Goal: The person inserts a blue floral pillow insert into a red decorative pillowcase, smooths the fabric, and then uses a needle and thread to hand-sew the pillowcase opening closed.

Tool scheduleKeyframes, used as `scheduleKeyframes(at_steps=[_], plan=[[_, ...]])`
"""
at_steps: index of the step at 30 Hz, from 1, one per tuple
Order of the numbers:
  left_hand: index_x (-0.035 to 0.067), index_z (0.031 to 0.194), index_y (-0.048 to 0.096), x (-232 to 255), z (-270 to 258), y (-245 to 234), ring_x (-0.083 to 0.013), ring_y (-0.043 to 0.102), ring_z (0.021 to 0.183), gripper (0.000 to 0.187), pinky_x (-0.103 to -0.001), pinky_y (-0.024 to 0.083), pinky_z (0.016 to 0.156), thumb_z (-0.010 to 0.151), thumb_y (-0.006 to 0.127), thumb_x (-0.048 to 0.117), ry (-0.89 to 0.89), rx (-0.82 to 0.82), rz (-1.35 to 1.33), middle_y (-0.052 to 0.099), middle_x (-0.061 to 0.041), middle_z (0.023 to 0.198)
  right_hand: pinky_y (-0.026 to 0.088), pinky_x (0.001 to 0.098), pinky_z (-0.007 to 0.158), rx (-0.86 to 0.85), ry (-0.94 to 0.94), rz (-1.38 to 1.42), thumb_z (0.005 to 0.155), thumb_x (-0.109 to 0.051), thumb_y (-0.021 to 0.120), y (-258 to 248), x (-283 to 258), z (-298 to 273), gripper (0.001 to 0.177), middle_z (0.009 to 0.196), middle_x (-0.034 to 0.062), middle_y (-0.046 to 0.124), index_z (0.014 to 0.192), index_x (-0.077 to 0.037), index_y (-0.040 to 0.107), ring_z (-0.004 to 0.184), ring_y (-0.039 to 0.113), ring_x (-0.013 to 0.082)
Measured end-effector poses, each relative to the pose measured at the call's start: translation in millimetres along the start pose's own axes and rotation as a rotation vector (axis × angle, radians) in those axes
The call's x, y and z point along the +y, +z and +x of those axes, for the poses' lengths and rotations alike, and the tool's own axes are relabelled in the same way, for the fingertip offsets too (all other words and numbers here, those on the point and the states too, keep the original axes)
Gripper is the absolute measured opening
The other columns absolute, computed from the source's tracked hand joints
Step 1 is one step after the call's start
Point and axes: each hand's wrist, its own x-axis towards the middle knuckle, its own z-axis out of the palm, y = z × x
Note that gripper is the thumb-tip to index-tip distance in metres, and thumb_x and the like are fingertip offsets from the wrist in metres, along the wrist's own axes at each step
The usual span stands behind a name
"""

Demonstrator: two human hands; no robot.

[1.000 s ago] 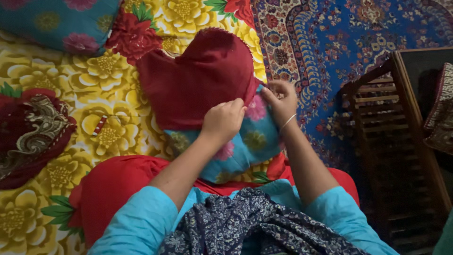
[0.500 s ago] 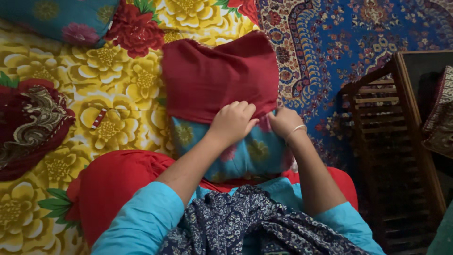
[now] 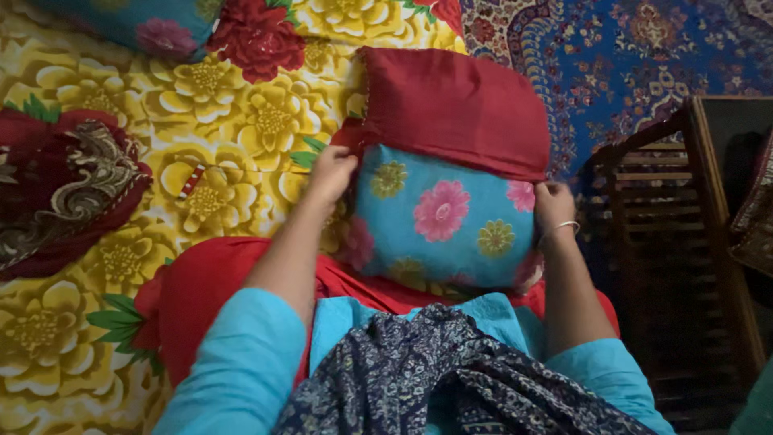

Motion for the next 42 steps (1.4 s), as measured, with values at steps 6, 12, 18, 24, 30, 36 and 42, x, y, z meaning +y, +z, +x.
scheduleKeyframes(at_steps=[6, 12, 18, 24, 30, 36, 42], plan=[[0.003, 0.129, 0.061, -29, 16, 28, -0.0223, 0.067, 0.105, 0.046, -0.034, 0.051, 0.09, 0.085, 0.068, 0.014, 0.17, 0.051, -0.033, 0.072, -0.011, 0.115, 0.046, 0.0487, 0.104, 0.126, -0.734, -0.026, 0.092, -0.003, 0.069, -28, -201, -120, 0.025, 0.118, 0.0194, 0.067, 0.117, -0.003, 0.068, 0.116, 0.06, 0.0393], [0.004, 0.104, 0.07, -29, 27, 23, -0.0316, 0.071, 0.093, 0.023, -0.041, 0.055, 0.083, 0.096, 0.067, 0.025, 0.195, -0.018, 0.039, 0.076, -0.015, 0.097, 0.022, 0.0682, 0.112, -0.295, -0.751, -0.416, 0.075, -0.054, 0.077, 32, -290, -211, 0.092, 0.155, 0.0237, 0.036, 0.148, -0.008, 0.044, 0.145, 0.03, 0.0445], [0.008, 0.096, 0.07, -19, 19, 26, -0.0423, 0.069, 0.089, 0.018, -0.05, 0.054, 0.076, 0.092, 0.071, 0.025, 0.294, 0.138, 0.471, 0.073, -0.02, 0.093, 0.015, 0.0666, 0.117, -0.462, -0.497, -0.586, 0.076, -0.052, 0.074, 75, -299, -166, 0.102, 0.166, 0.0164, 0.021, 0.159, -0.013, 0.027, 0.153, 0.014, 0.0377], [0.005, 0.097, 0.069, 12, -13, 10, -0.0437, 0.068, 0.09, 0.018, -0.052, 0.053, 0.077, 0.091, 0.073, 0.022, 0.325, 0.056, 0.547, 0.072, -0.023, 0.091, 0.011, 0.0646, 0.119, -0.547, -0.416, -0.593, 0.082, -0.053, 0.066, 87, -304, -128, 0.094, 0.166, 0.0156, 0.021, 0.158, -0.015, 0.029, 0.154, 0.012, 0.0363], [0.007, 0.096, 0.071, 52, -94, -25, -0.0423, 0.069, 0.086, 0.014, -0.051, 0.054, 0.073, 0.086, 0.072, 0.017, 0.379, -0.265, 0.664, 0.072, -0.021, 0.09, 0.018, 0.0632, 0.127, -0.706, -0.425, -0.7, 0.092, -0.059, 0.058, 63, -296, -119, 0.066, 0.143, 0.0178, 0.058, 0.138, -0.012, 0.062, 0.143, 0.046, 0.035], [0.01, 0.091, 0.076, 61, -129, -45, -0.0399, 0.069, 0.092, 0.01, -0.05, 0.054, 0.083, 0.085, 0.071, 0.017, 0.192, -0.424, 1.205, 0.071, -0.021, 0.095, 0.021, 0.0714, 0.111, -0.77, -1.022, -0.47, 0.081, -0.049, 0.066, 40, -258, -186, 0.061, 0.128, 0.0159, 0.065, 0.131, -0.015, 0.065, 0.122, 0.053, 0.042], [0.007, 0.093, 0.063, 93, -138, 16, -0.0387, 0.068, 0.089, 0.021, -0.052, 0.056, 0.074, 0.087, 0.073, 0.026, 0.878, 0.075, 0.904, 0.067, -0.016, 0.092, 0.054, 0.0421, 0.1, -0.507, -0.573, 0.166, 0.094, -0.029, 0.067, -4, -199, -146, 0.024, 0.11, 0.0083, 0.074, 0.111, -0.014, 0.074, 0.109, 0.071, 0.0293]])
